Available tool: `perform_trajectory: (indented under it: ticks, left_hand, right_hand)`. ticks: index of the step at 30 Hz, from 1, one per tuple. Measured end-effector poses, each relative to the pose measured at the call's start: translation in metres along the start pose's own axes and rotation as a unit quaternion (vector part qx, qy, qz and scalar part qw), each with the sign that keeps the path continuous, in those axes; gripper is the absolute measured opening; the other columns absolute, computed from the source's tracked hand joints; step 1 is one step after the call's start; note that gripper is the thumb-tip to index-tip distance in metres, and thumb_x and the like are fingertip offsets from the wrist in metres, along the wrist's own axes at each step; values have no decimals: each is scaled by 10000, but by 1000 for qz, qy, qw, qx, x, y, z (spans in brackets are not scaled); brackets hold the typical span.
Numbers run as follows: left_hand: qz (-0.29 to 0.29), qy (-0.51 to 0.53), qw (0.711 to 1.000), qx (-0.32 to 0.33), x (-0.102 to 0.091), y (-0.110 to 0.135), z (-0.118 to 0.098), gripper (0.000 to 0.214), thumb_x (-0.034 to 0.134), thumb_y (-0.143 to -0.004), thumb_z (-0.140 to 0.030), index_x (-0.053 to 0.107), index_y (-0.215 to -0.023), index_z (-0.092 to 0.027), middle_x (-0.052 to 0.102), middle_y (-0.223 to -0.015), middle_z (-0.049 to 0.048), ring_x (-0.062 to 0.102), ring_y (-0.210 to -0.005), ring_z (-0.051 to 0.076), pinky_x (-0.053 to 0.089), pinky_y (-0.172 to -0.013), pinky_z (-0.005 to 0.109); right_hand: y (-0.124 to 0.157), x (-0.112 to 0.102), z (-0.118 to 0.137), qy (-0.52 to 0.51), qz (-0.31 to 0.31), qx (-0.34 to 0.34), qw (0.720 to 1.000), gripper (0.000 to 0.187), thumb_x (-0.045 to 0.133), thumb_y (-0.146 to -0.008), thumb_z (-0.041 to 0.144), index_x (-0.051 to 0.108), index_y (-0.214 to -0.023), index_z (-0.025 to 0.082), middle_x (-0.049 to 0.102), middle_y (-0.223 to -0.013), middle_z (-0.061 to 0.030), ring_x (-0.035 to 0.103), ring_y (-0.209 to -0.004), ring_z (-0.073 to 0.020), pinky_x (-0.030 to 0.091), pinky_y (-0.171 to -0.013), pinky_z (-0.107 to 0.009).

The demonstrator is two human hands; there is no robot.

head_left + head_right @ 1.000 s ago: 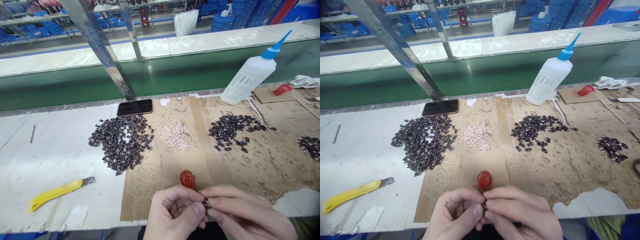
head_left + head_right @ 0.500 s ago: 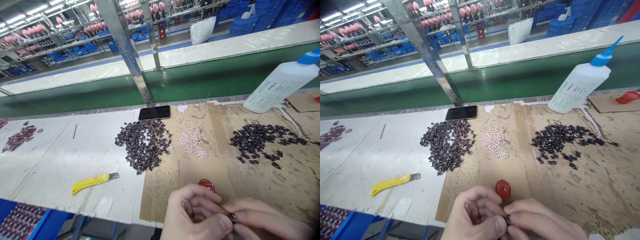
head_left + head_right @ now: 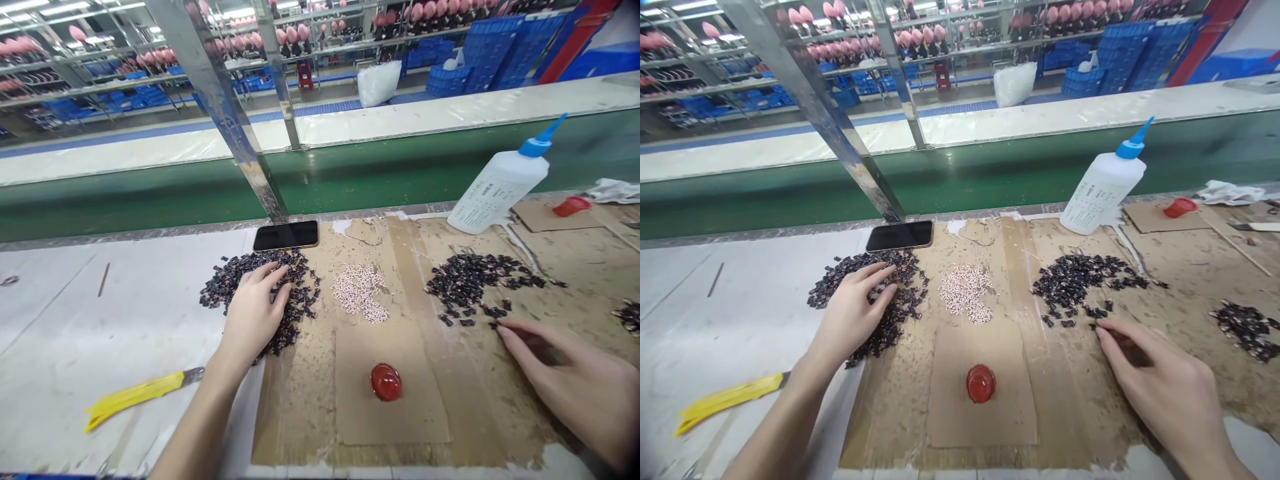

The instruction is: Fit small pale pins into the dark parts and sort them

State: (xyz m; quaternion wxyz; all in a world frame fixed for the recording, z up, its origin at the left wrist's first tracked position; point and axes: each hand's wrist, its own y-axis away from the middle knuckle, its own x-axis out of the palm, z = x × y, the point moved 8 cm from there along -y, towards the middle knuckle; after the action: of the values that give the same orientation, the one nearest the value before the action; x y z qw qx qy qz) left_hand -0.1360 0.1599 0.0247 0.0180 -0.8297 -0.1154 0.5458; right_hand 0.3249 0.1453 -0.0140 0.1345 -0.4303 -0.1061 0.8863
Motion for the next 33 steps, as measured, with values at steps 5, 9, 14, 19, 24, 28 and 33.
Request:
perform_trajectory:
  ticks: [5, 9, 14, 19, 24, 28, 33]
  left_hand:
    - [34, -28, 999, 12, 9, -3, 6, 338, 508, -958, -303, 812, -1049, -186, 775, -1187, 140, 717, -1108, 381, 555, -964, 493]
    - [25, -20, 999, 11, 8, 1, 8, 286, 518, -950, -296, 799, -968, -246, 812, -1097, 89, 751, -1027, 344, 561, -920, 435]
    - [10, 36, 999, 15, 8, 0, 17, 257, 528, -945, -296, 783, -952, -261, 826, -1075, 78, 757, -1024, 333, 555, -936, 419]
    - [-20, 126, 992, -20, 0, 5, 25, 232, 560, -949, -322, 765, -1011, -234, 814, -1112, 93, 751, -1029, 314, 551, -956, 414]
    - [1, 242, 969, -51, -4, 20, 11, 274, 528, -989, -345, 746, -1057, -193, 816, -1098, 99, 762, -1033, 261, 585, -916, 361]
    - [24, 313, 947, -65, -2, 30, -6, 242, 534, -992, -321, 730, -1048, -191, 807, -1060, 84, 747, -1017, 226, 576, -922, 332]
    - [29, 399, 910, -105, -1, 42, -17, 168, 592, -979, -298, 725, -1029, -208, 754, -1028, 57, 682, -1019, 210, 523, -931, 312]
  right_hand:
    - [-16, 1, 37, 83, -17, -26, 996, 115, 653, -940, 406, 621, -935, 296, 735, -902, -103, 720, -745, -247, 517, -712, -419]
    - [-22, 36, 94, -35, 61, -107, 992, 263, 602, -971, 486, 611, -852, 252, 707, -777, -31, 673, -630, -185, 505, -598, -319]
    - [-28, 89, 154, -58, 188, -170, 966, 234, 572, -1030, 370, 629, -863, 216, 718, -791, -22, 670, -671, -160, 508, -614, -281]
    - [-27, 117, 186, -2, 239, -232, 943, 194, 527, -1046, 263, 717, -1035, 229, 750, -1014, -47, 718, -886, -203, 546, -771, -346]
    - [-19, 135, 194, 59, 253, -247, 934, 208, 546, -1001, 205, 748, -1052, 206, 727, -1065, -90, 717, -836, -235, 539, -705, -368]
    - [-15, 148, 193, 77, 259, -253, 929, 244, 531, -968, 118, 761, -922, 182, 724, -954, -86, 696, -758, -204, 515, -664, -333]
    - [-16, 151, 192, 69, 259, -256, 929, 299, 505, -936, 32, 762, -874, 173, 735, -892, -83, 690, -762, -206, 503, -663, -328]
